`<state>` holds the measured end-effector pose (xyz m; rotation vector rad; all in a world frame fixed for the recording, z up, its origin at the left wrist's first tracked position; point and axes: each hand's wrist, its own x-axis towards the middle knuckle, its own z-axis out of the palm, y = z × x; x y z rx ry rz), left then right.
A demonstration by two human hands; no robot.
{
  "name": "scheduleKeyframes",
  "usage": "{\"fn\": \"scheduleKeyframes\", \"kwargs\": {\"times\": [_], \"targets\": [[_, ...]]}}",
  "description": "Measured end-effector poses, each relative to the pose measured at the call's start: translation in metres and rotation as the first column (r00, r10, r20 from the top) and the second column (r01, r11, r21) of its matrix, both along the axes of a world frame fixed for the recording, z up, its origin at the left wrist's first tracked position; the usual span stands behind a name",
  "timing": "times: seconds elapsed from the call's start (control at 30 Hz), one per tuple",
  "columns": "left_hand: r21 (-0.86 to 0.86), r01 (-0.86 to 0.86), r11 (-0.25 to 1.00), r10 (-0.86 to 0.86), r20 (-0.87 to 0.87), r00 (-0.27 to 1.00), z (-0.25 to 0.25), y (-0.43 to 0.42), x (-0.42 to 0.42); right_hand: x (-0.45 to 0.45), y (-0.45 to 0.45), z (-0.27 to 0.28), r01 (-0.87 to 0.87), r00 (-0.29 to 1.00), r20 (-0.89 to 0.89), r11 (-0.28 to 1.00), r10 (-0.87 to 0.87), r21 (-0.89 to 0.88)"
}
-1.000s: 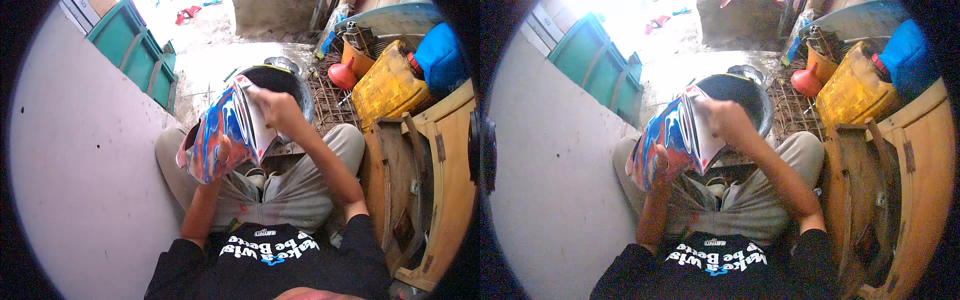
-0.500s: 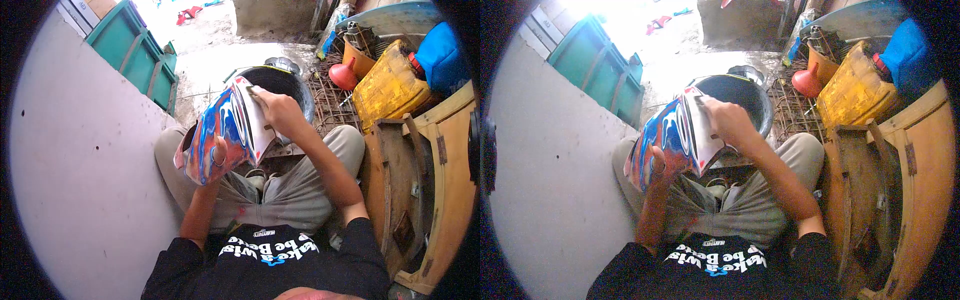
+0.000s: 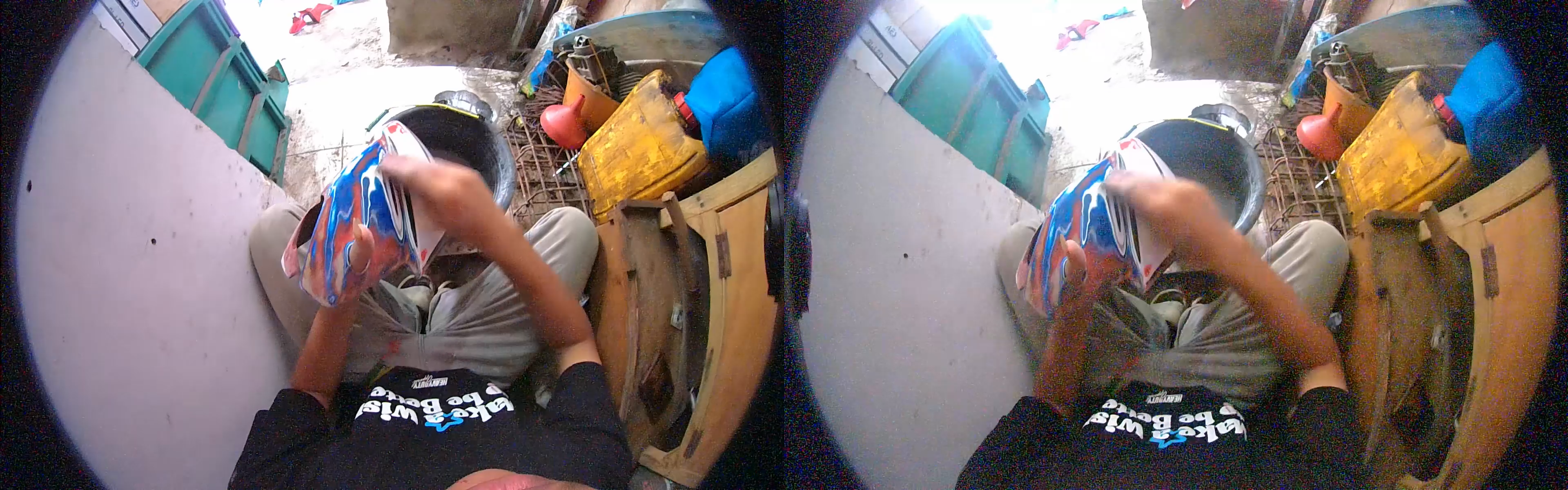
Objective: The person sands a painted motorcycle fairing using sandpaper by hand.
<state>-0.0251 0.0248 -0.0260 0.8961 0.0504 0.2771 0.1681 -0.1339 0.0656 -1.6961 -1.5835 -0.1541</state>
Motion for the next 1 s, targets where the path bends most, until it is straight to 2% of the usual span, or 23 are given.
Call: {"fn": "scheduleKeyframes", "kwargs": {"times": [0.03, 0.07, 0.13, 0.2, 0.27, 0.33, 0.37, 0.43, 0.47, 0.6, 0.63, 0.67, 0.73, 0.8, 0.87, 0.9, 0.93, 1.0], "targets": [[-0.002, 0.001, 1.000, -0.001, -0.004, 1.000, 0.003, 0.003, 0.014, 0.012, 0.003, -0.001, 0.163, 0.986, 0.037, 0.982, -0.160, -0.098], [-0.004, 0.003, 1.000, -0.003, 0.001, 1.000, 0.002, 0.003, 0.006, 0.022, 0.007, 0.001, 0.253, 0.965, -0.033, 0.953, -0.262, -0.165], [-0.006, 0.016, 1.000, -0.016, 0.014, 1.000, 0.003, 0.001, 0.010, 0.011, -0.003, 0.011, 0.204, 0.979, 0.019, 0.958, -0.204, -0.201], [-0.007, 0.011, 1.000, -0.011, 0.040, 0.999, -0.001, 0.001, -0.010, -0.012, -0.003, 0.014, -0.060, 0.997, -0.046, 0.998, 0.062, 0.037], [-0.004, 0.005, 1.000, -0.005, 0.037, 0.999, 0.003, 0.001, -0.005, -0.003, 0.000, 0.007, -0.084, 0.995, -0.046, 0.996, 0.085, 0.006], [-0.002, 0.010, 1.000, -0.010, 0.037, 0.999, 0.007, -0.002, 0.004, 0.019, 0.011, 0.002, 0.191, 0.976, -0.066, 0.960, -0.208, -0.206], [-0.005, 0.013, 1.000, -0.013, 0.040, 0.999, 0.008, -0.003, 0.002, 0.024, 0.010, 0.004, 0.252, 0.942, -0.144, 0.924, -0.302, -0.287], [0.001, 0.017, 1.000, -0.017, 0.056, 0.998, 0.010, -0.002, 0.009, 0.004, 0.006, 0.000, 0.043, 0.996, -0.080, 0.998, -0.046, -0.038], [0.001, 0.011, 1.000, -0.011, 0.066, 0.998, 0.008, -0.001, -0.001, -0.001, 0.006, 0.000, -0.085, 0.996, -0.022, 0.993, 0.087, 0.076], [-0.008, 0.004, 1.000, -0.004, 0.042, 0.999, 0.012, 0.000, 0.003, 0.011, 0.015, -0.015, 0.168, 0.977, -0.128, 0.985, -0.170, -0.026], [-0.012, 0.009, 1.000, -0.008, 0.042, 0.999, 0.013, -0.004, 0.011, 0.015, 0.015, 0.005, 0.281, 0.909, -0.224, 0.914, -0.352, -0.294], [-0.015, 0.013, 1.000, -0.012, 0.047, 0.999, 0.013, -0.003, 0.009, 0.017, 0.012, 0.007, 0.271, 0.922, -0.184, 0.909, -0.339, -0.318], [-0.009, 0.013, 1.000, -0.012, 0.073, 0.997, 0.013, -0.001, 0.013, 0.004, 0.004, 0.001, 0.012, 0.993, -0.115, 0.999, -0.018, -0.049], [-0.008, 0.008, 1.000, -0.007, 0.075, 0.997, 0.011, -0.002, -0.003, -0.013, 0.003, 0.012, -0.195, 0.970, -0.129, 0.978, 0.204, 0.079], [-0.008, 0.010, 1.000, -0.009, 0.059, 0.998, 0.016, -0.003, 0.011, 0.014, 0.010, 0.003, -0.072, 0.997, 0.000, 0.996, 0.072, 0.046], [-0.006, 0.015, 1.000, -0.015, 0.059, 0.998, 0.017, -0.004, 0.015, 0.024, 0.009, 0.006, 0.091, 0.990, -0.098, 0.986, -0.105, -0.141], [-0.006, 0.020, 1.000, -0.020, 0.063, 0.998, 0.017, -0.004, 0.012, 0.034, 0.015, 0.015, 0.205, 0.962, -0.103, 0.920, -0.251, -0.335], [0.002, 0.025, 1.000, -0.026, 0.076, 0.997, 0.018, -0.004, 0.009, 0.017, 0.004, 0.021, 0.113, 0.993, 0.002, 0.932, -0.119, -0.345]]}}
